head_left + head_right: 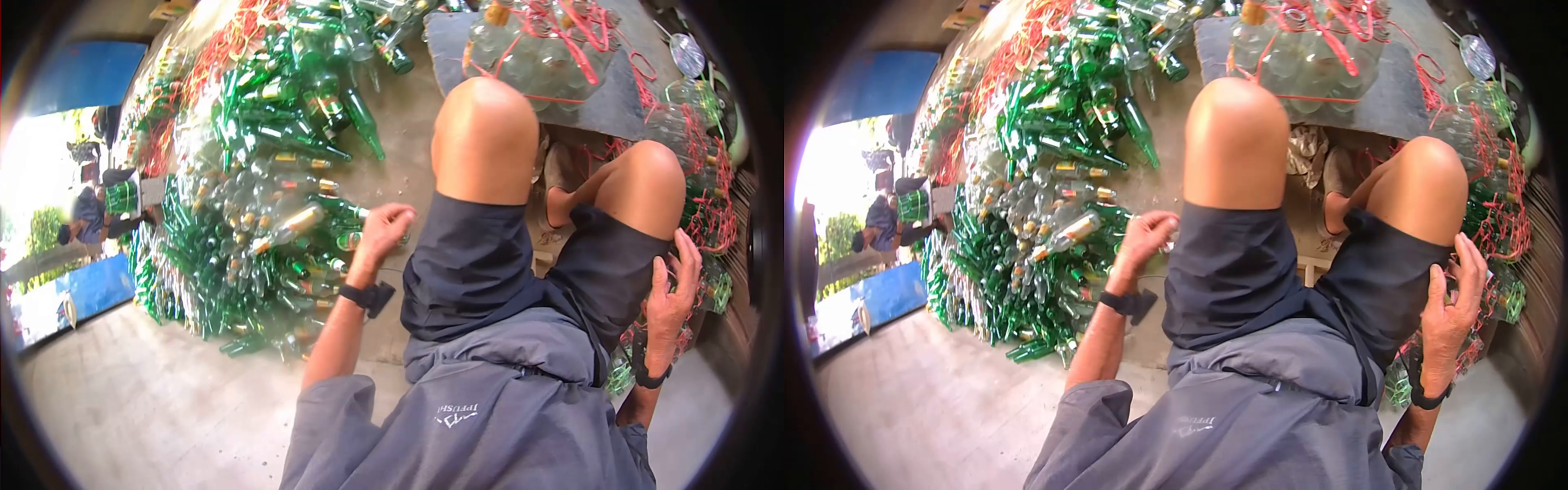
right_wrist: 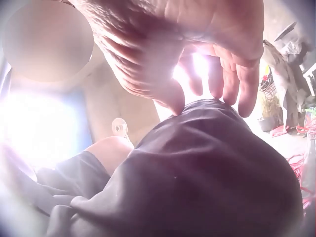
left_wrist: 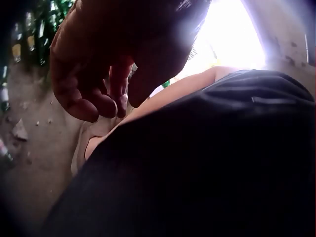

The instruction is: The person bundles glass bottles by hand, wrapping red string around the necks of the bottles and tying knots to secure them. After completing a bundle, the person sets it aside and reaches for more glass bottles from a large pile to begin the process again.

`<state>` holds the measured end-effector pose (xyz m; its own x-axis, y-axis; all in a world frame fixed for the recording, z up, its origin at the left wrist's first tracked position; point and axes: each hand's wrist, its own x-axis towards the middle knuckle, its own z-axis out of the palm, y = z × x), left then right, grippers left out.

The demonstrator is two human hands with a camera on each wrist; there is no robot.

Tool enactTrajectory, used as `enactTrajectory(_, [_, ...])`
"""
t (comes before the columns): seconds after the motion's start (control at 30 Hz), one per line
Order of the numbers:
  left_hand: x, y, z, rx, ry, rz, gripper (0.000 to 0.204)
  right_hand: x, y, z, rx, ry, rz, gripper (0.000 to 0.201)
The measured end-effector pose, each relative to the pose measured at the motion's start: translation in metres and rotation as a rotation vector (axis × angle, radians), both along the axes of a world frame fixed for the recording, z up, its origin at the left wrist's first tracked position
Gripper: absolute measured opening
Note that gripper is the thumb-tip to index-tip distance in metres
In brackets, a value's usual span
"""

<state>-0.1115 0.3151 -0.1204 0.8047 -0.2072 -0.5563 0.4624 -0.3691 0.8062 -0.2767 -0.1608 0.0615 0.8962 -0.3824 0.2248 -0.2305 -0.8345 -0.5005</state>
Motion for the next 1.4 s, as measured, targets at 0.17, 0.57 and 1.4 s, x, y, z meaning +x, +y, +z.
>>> enactTrajectory(0.17, [-0.085,0.010,-0.050,0.006,0.240,0.073,0.029,0.012,-0.007,-0.004,-0.165,0.040,0.040,0.044])
enactTrajectory(0.57, [-0.133,0.038,-0.133,0.110,0.347,0.388,0.024,0.015,-0.005,-0.012,-0.141,0.052,0.015,0.042])
enactTrajectory(1.4, [-0.068,0.048,-0.233,-0.367,0.632,1.246,0.029,0.014,-0.003,-0.010,-0.205,0.111,-0.117,0.042])
